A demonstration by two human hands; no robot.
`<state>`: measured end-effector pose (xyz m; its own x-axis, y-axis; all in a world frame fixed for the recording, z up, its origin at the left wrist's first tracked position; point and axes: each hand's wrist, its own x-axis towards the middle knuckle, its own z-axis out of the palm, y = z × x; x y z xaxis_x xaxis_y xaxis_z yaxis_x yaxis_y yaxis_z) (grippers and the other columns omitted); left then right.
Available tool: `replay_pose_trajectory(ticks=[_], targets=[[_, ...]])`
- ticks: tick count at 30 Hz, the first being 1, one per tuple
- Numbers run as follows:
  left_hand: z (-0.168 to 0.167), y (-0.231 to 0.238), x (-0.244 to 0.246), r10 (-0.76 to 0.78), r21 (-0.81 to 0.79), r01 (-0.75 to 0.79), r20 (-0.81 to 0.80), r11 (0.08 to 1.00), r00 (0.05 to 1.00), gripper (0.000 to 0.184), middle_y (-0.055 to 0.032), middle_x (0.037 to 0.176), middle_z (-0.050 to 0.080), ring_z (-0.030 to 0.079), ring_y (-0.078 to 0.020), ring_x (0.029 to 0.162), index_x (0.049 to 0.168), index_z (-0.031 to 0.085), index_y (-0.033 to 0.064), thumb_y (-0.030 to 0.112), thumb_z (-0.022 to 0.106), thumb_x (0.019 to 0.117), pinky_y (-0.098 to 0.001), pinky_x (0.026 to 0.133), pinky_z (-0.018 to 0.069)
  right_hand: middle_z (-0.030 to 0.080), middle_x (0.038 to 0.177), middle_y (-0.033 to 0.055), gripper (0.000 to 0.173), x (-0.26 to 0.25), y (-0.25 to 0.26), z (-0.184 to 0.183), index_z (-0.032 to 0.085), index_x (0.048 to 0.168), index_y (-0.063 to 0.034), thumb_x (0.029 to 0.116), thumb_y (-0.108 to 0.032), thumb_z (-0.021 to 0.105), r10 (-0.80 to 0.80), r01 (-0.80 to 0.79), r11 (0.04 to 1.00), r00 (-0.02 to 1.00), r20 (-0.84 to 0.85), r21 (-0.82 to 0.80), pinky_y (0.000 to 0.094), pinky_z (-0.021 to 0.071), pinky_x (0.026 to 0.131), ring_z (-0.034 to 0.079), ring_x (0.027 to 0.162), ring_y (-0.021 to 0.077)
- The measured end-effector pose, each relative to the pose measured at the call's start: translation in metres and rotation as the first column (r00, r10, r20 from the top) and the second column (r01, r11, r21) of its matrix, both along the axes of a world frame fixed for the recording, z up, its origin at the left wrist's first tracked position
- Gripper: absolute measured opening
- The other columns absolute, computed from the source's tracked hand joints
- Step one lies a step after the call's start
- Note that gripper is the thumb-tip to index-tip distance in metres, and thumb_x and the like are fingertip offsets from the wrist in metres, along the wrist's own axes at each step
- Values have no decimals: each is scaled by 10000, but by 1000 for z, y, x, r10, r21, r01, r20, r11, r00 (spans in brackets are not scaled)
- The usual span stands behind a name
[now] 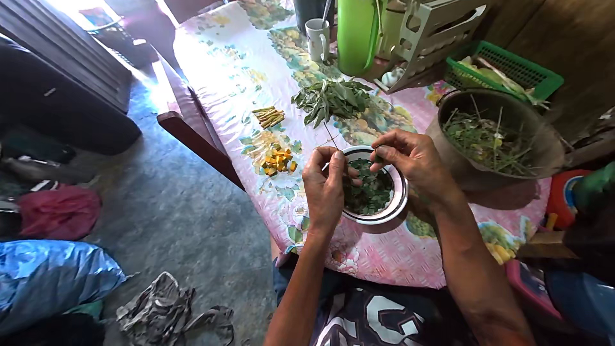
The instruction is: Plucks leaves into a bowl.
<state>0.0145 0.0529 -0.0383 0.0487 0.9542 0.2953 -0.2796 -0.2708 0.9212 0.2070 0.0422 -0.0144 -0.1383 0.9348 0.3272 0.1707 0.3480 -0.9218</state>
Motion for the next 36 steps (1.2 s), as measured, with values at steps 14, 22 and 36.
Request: replay_pose_trajectory(ticks=[14,22,36], targets=[[-4,0,3,-37,-47,37,15,998,999,175,-83,896,642,661,-156,641,1104,585,59,175,455,1097,-299,567,607,735,1051,116,389,-2,8,3,628,1253,21,1097,-112,298,73,-70,985,997,15,-158,333,631,784,737,849,187],[4,2,0,49,-46,-50,-15,998,999,162,-9,804,603,588,-84,655,1066,637,126,237,520,1076,-213,584,516,694,1151,41,126,3,5,-8,712,1010,-74,886,-64,696,5,-100,965,932,362,242,312,554,948,655,1095,130],[3,-1,12,89,-35,-88,33,996,995,144,-15,852,632,617,-74,700,1105,640,116,220,549,1064,-204,600,526,694,950,45,141,-20,1,-14,676,1056,-33,917,-12,667,-27,-39,954,976,216,297,254,596,694,671,774,101]])
